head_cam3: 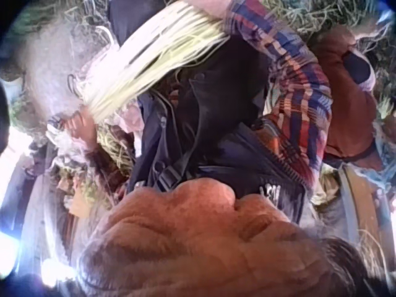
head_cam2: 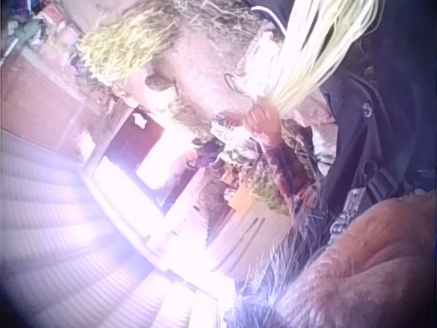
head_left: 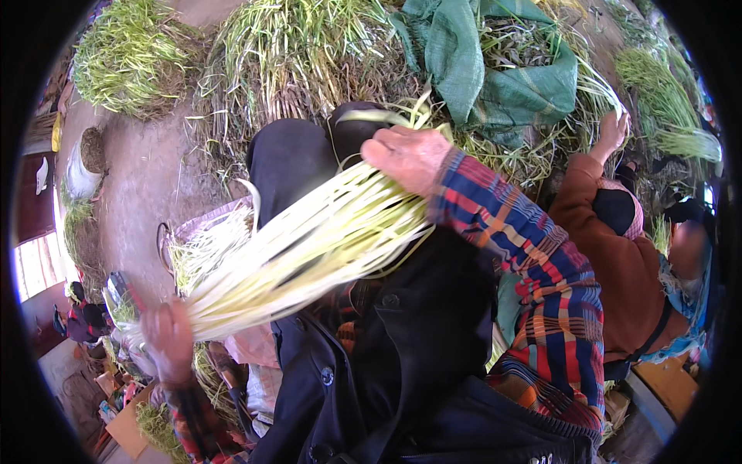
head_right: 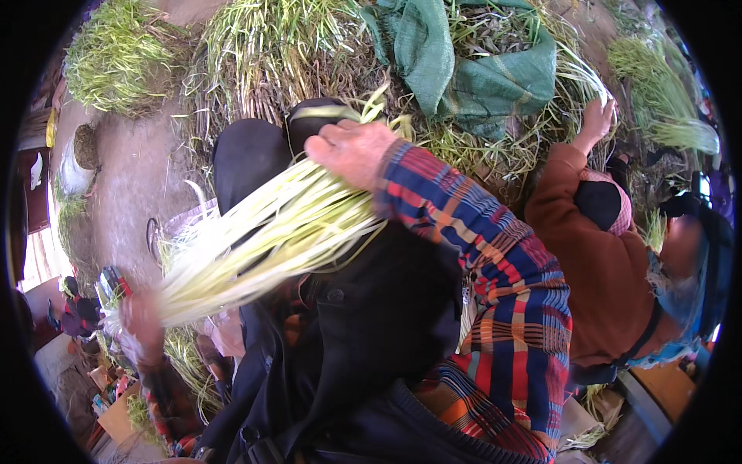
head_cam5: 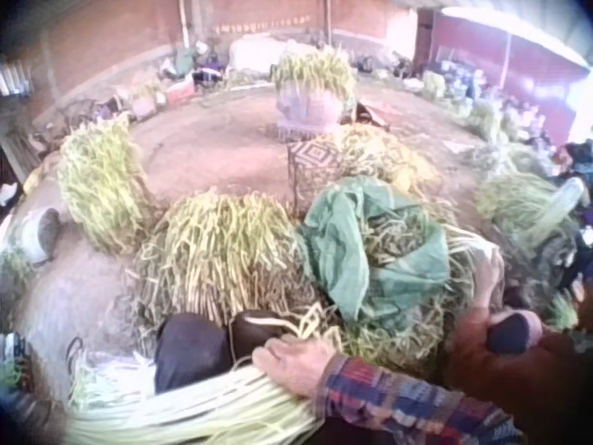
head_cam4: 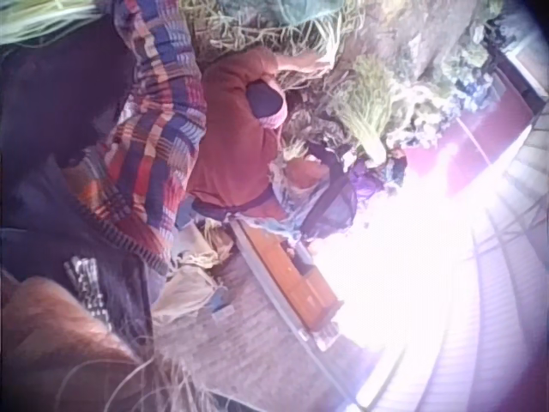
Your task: The person gathers long, pale plant stems into a bundle, aligns them by hand, and ties them with a red plastic tie. The person then places the finished bundle on a nearby pile.
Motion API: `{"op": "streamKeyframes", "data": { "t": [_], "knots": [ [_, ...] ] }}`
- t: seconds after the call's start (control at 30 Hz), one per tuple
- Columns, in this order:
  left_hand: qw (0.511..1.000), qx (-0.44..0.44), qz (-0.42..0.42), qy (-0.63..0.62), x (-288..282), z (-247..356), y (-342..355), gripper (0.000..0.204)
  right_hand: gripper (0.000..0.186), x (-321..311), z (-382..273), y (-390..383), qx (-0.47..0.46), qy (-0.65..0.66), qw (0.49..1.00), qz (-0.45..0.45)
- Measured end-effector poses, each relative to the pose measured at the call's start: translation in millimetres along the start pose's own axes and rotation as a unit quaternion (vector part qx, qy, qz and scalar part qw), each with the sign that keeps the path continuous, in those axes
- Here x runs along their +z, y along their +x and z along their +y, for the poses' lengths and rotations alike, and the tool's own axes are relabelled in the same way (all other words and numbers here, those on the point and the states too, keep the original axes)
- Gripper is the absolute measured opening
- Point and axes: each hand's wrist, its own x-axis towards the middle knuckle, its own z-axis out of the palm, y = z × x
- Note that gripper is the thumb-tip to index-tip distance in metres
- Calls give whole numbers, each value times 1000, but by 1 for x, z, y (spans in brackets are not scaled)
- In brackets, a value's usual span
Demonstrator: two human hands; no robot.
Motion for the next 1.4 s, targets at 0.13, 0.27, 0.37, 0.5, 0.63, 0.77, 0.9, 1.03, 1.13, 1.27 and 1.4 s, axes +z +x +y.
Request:
{"op": "streamKeyframes", "data": {
  "t": [0.13, 0.27, 0.37, 0.5, 0.63, 0.77, 0.9, 1.03, 1.13, 1.27, 1.4],
  "knots": [
    [999, 2, 0, -42, 23, -1, -5, 30, 17, 18, 79, -23, 194, 31, 969, -151],
    [996, -37, -35, -74, 42, -6, -14, 31, 53, 42, 140, -88, 626, 176, 746, -141],
    [989, -80, -60, -105, 49, -11, -14, 34, 37, 53, 171, -138, 498, -62, 807, -311],
    [938, -149, -156, -273, 44, -18, -7, 37, 40, 44, 163, -154, 521, -102, 802, -273],
    [842, -220, -275, -409, 40, -16, 1, 37, 41, -5, 95, -126, 399, 151, 903, 51],
    [906, -177, -194, -333, 36, -14, 10, 29, 54, -29, -25, -80, 185, 180, 954, 154],
    [861, -229, -278, -360, 7, -20, 19, 25, 66, -12, -123, -29, -108, 21, 983, 144],
    [823, -241, -320, -402, -26, -21, 18, 24, 48, 23, -132, 13, -78, -28, 975, 207],
    [824, -229, -337, -393, -27, -15, 13, 24, 42, 34, -107, 13, -57, -73, 972, 217],
    [840, -270, -289, -370, -16, -4, 6, 27, 13, 22, -36, -4, -6, -170, 960, 222],
    [904, -160, -214, -333, 2, 4, 15, 31, 10, 14, 36, -37, -9, -145, 974, 173]
  ]
}}
